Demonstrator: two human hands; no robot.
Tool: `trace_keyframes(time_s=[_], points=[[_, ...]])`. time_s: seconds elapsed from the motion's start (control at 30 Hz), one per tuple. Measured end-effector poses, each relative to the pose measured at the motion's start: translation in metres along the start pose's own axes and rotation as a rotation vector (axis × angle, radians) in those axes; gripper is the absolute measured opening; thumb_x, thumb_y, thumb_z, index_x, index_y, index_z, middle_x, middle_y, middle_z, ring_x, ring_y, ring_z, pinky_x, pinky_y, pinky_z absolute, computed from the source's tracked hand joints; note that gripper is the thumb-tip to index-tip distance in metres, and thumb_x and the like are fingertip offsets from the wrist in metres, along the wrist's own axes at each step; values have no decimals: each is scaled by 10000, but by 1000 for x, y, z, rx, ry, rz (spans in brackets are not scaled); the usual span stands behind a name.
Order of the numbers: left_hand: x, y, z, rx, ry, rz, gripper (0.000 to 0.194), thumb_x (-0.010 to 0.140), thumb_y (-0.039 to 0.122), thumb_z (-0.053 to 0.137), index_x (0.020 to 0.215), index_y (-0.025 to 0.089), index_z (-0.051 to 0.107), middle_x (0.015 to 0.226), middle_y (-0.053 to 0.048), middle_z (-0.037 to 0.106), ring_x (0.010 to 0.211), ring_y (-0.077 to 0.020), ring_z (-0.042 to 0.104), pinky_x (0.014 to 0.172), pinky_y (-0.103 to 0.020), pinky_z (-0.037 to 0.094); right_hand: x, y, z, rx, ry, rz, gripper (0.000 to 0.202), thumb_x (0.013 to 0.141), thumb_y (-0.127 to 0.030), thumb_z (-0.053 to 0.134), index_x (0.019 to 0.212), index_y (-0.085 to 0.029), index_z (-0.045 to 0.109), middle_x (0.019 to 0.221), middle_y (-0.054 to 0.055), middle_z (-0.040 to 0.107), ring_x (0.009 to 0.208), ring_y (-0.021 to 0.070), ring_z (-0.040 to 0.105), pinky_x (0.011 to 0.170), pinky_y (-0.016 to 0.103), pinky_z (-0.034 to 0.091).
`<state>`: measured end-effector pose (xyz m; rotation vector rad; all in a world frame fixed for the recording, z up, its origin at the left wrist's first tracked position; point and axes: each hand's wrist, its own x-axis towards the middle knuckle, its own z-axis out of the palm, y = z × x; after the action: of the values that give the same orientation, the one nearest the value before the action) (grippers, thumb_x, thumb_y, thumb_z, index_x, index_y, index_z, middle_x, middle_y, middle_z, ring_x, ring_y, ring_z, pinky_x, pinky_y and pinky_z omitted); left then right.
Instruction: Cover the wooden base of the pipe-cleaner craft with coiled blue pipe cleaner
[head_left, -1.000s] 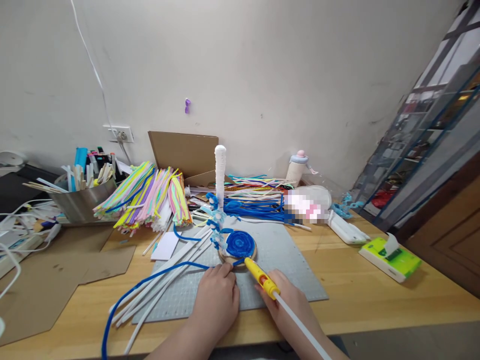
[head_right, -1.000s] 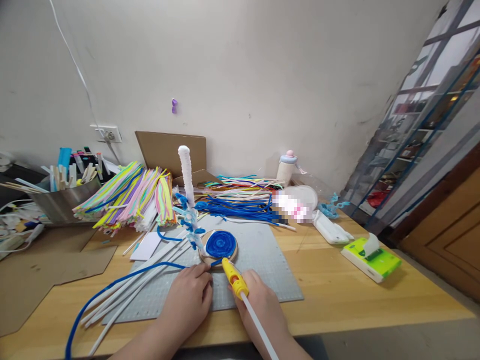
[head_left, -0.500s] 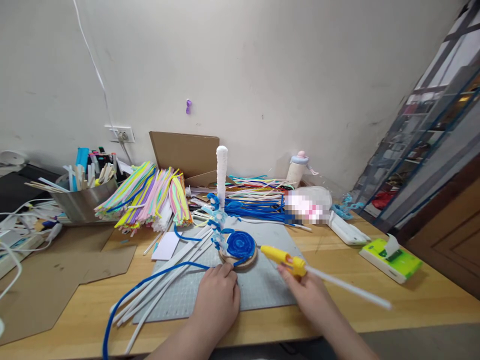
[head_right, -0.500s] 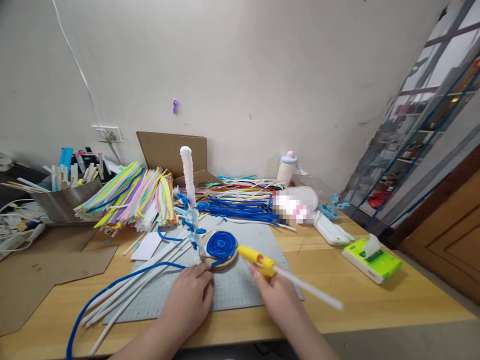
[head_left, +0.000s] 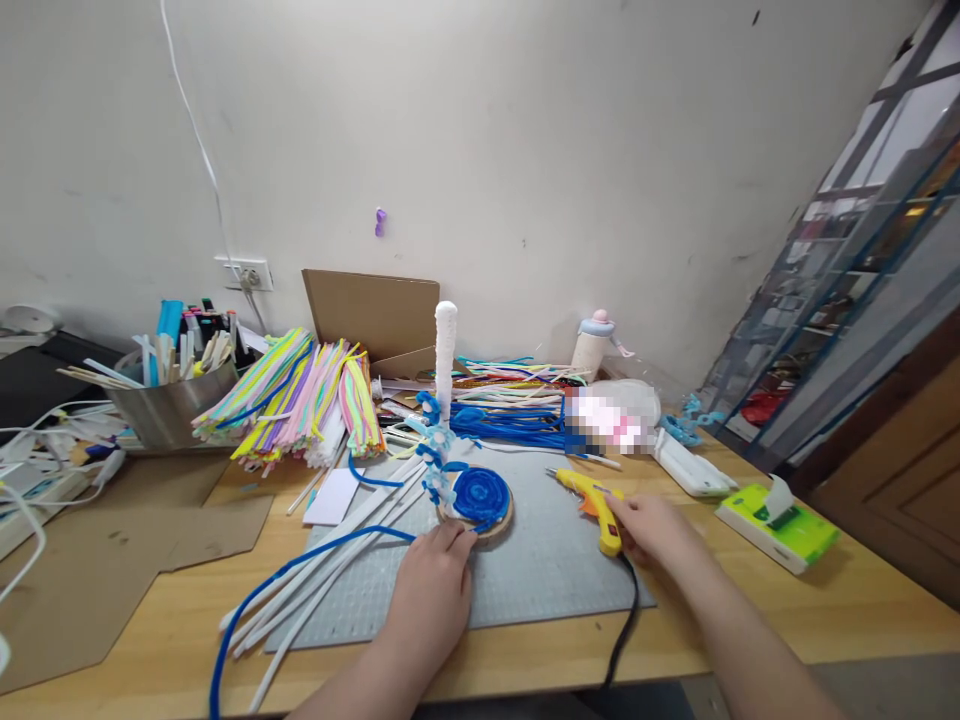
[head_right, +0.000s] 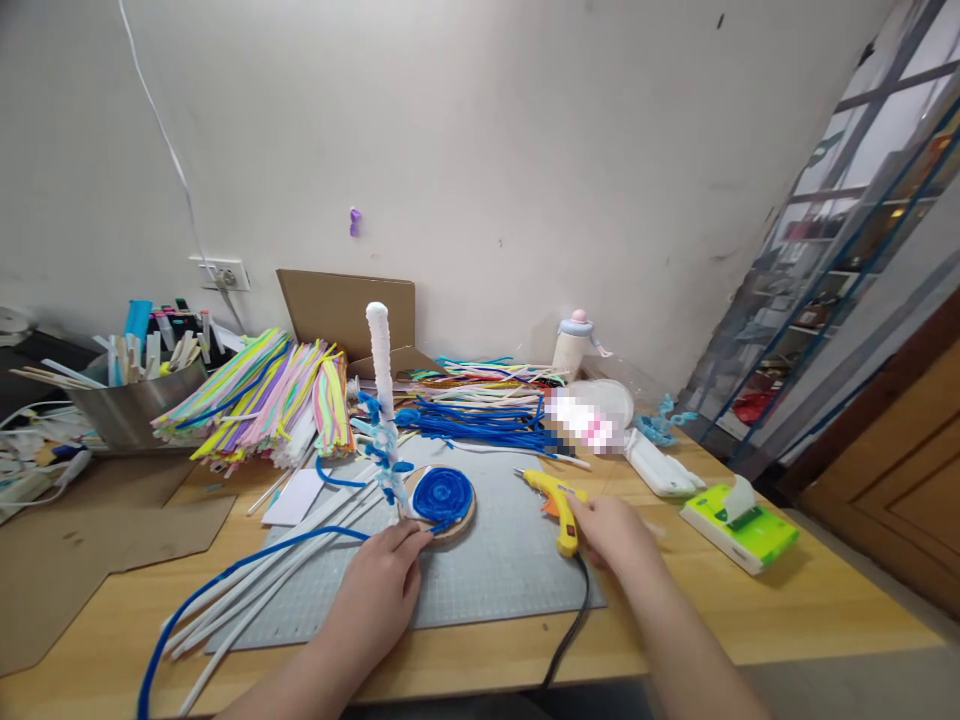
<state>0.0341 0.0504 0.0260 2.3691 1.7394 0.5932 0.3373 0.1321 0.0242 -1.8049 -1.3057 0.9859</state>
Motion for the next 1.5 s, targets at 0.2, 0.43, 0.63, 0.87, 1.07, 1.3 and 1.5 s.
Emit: trace_keyframes(time_s=[0.2,0.43,0.63,0.87,1.07,1.3,1.5], points=[[-1,-1,2,1,18,20,473,761,31,419,1159,209,603,1210,-60,600,1086,-229,533,946,-385,411,-39,-41,45,-352,-81,-658,256,858,-348,476,762,-215,673,758,47,672,741,196,614,650,282,461],[-2,-2,4,-10,41,35,444,781,49,426,1153,219,598,1200,-54,599,1079,-219,536,950,-378,414,-60,-44,103,-310,-167,-929,254,880,-174,463,1025,-219,666,1078,68,654,1017,193,578,911,338,439],[0,-2,3,-15,44,33,442,777,44,428,1147,215,600,1195,-66,600,1071,-219,540,947,-384,416,-46,-43,114,-275,-122,-871,209,824,-104,535,935,-201,683,973,58,674,941,192,588,857,326,457],[-4,0,2,-65,50,15,431,784,48,425,1139,206,612,1194,-82,599,1079,-235,537,960,-401,411,-36,-53,116,-309,-161,-874,180,804,-92,552,804,-201,694,834,40,674,821,182,606,765,293,461],[-1,-8,3,-398,169,-41,372,768,46,428,1037,199,635,1090,-79,606,1047,-202,555,957,-370,425,-39,-53,116,-386,-133,-911,148,807,-114,582,813,-208,695,842,28,682,828,181,607,773,293,439],[-5,-3,-17,-1603,-20,-976,142,750,31,501,837,142,522,651,-10,588,538,-101,589,451,-163,456,-43,-53,116,-435,-95,-934,117,813,-135,611,829,-213,697,861,18,696,855,178,609,804,308,408],[-7,15,-31,-1978,22,-1114,117,823,-9,467,890,33,553,884,-195,672,678,-161,684,577,-208,570,-43,-53,117,-447,-81,-939,103,809,-141,617,819,-211,691,857,19,697,846,176,609,804,308,408]])
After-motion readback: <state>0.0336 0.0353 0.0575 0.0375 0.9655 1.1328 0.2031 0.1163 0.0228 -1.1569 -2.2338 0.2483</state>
